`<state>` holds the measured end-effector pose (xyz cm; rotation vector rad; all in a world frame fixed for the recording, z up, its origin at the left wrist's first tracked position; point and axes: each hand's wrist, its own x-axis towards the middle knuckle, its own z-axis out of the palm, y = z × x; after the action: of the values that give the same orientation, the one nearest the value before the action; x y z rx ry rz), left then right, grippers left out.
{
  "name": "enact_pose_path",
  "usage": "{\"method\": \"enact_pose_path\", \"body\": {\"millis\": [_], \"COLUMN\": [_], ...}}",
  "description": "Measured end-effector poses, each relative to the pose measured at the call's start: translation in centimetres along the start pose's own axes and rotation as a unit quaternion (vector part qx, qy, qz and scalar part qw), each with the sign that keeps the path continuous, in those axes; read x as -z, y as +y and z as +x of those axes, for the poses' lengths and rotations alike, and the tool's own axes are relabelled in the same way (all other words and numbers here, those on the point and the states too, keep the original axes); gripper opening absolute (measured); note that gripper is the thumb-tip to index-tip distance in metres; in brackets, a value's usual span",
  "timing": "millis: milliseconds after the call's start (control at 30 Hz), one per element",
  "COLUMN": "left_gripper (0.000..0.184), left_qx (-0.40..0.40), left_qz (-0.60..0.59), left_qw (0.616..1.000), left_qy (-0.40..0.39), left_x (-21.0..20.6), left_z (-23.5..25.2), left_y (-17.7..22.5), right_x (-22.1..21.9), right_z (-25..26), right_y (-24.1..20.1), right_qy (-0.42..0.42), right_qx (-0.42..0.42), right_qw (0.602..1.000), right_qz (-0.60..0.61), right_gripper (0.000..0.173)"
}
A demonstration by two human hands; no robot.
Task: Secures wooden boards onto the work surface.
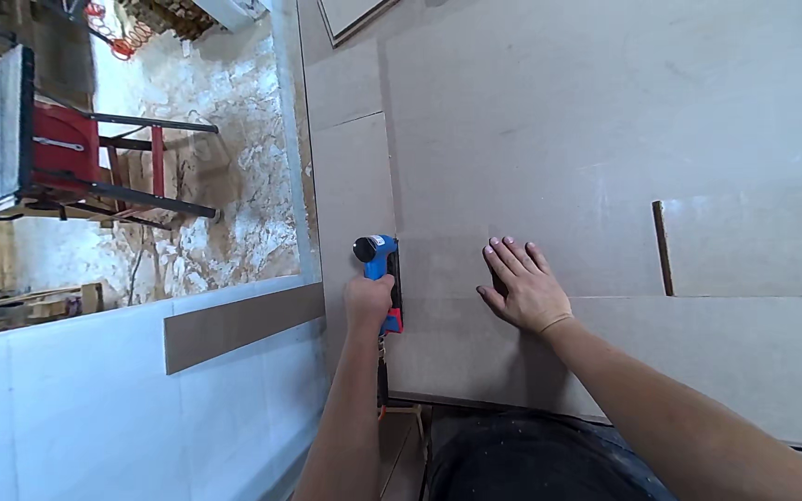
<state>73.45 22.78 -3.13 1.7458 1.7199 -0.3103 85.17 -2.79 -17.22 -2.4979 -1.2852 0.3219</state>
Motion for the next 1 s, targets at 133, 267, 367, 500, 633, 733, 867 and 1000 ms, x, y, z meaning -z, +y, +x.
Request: {"method": "enact_pose_path", "body": {"millis": [133,267,367,500,633,733,867,1000], "left_gripper": [0.022,0.026,0.037,0.028,0.03,0.035,0.038,0.038], "left_qx": [-0.002,-0.064,-0.148,-0.304,-0.421,-0.45,-0.449,-0.441], "left_qz": [-0.043,-0.092,0.115,0.331,0.454,0.508,0.497,0.489], "left_qw": [0.999,0.992,0.979,0.886,0.765,0.71,0.716,0.722], "left_qy": [-0.015,-0.052,-0.078,-0.117,-0.178,-0.189,-0.196,-0.215], "left_x": [0.2,4.0,8.4,10.9,10.3,9.8,9.2,8.6], "left_z": [1.5,0.7,1.0,2.1,4.3,5.8,6.6,6.7], "left_y": [0.4,-0.6,-2.7,-4.9,-4.8,-4.2,-3.9,-3.9], "right_x": [0.0,0.0,0.0,0.4,0.2,0.1,0.1,0.0], "right_z": [0.0,0.1,-0.1,-0.1,-0.1,-0.1,-0.1,-0.1], "right_y": [0.0,0.0,0.0,-0.2,0.0,0.0,-0.1,-0.1], "right_qy": [0.002,0.018,0.035,0.05,0.084,0.108,0.11,0.104], "right_qx": [0.003,-0.003,-0.032,-0.101,-0.156,-0.182,-0.192,-0.194], "right_qw": [1.0,1.0,0.999,0.993,0.984,0.977,0.975,0.976], "right_qz": [0.0,0.006,0.025,0.027,0.017,0.009,0.009,0.005], "right_gripper": [0.076,0.07,0.073,0.078,0.077,0.075,0.074,0.073]}}
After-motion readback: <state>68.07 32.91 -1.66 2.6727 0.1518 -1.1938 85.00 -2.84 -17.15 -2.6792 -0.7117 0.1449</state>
